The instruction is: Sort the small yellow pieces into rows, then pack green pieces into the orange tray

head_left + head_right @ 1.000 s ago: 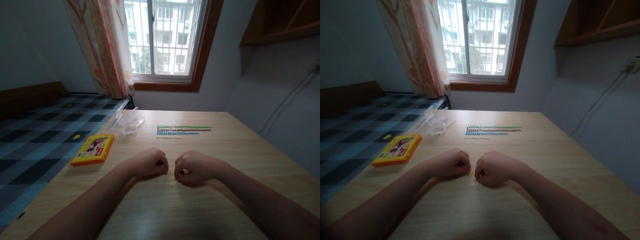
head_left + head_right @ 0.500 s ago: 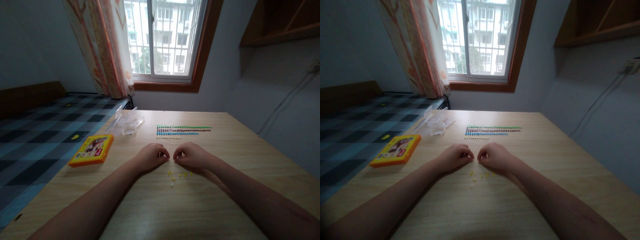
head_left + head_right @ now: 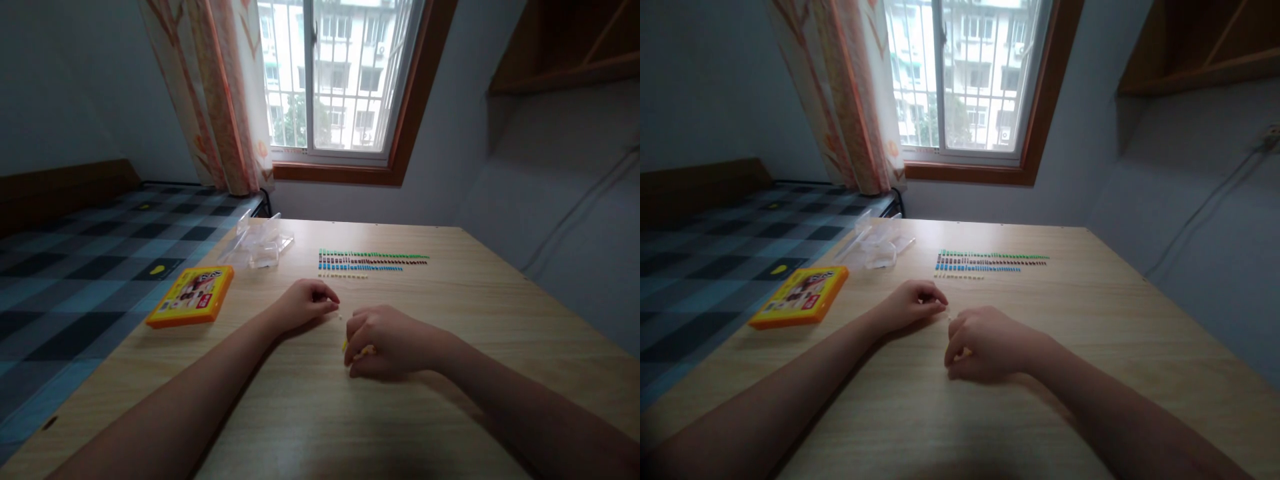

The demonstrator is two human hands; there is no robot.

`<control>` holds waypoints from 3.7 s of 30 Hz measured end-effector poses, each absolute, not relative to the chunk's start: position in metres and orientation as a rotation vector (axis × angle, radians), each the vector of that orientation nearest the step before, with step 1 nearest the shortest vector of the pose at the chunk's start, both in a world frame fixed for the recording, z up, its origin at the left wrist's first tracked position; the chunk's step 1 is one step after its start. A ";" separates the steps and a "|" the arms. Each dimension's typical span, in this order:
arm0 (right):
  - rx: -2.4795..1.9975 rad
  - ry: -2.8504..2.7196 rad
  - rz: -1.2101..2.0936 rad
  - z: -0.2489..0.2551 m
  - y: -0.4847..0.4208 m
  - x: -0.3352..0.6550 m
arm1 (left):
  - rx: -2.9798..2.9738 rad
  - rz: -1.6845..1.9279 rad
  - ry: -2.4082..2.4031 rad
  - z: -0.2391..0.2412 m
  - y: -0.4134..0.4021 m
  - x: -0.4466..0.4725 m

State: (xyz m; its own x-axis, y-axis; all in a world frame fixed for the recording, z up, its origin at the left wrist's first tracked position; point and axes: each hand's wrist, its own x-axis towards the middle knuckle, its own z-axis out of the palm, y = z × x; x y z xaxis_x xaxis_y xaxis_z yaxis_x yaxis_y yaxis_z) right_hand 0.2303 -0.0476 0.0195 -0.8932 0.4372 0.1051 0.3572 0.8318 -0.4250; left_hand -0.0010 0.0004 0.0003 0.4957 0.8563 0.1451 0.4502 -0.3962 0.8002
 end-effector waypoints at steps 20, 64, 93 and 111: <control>-0.563 -2.805 0.589 0.015 -0.045 0.232 | 1.992 0.720 1.075 0.000 -0.001 0.000; -1.133 -2.553 0.466 0.012 0.001 0.257 | 2.427 0.496 1.132 0.007 -0.011 0.006; -1.332 -2.133 0.132 -0.034 0.053 0.280 | 2.436 0.509 1.197 0.005 -0.013 0.010; -1.173 -2.303 0.067 -0.037 0.061 0.289 | 2.448 0.517 1.175 0.003 -0.012 0.008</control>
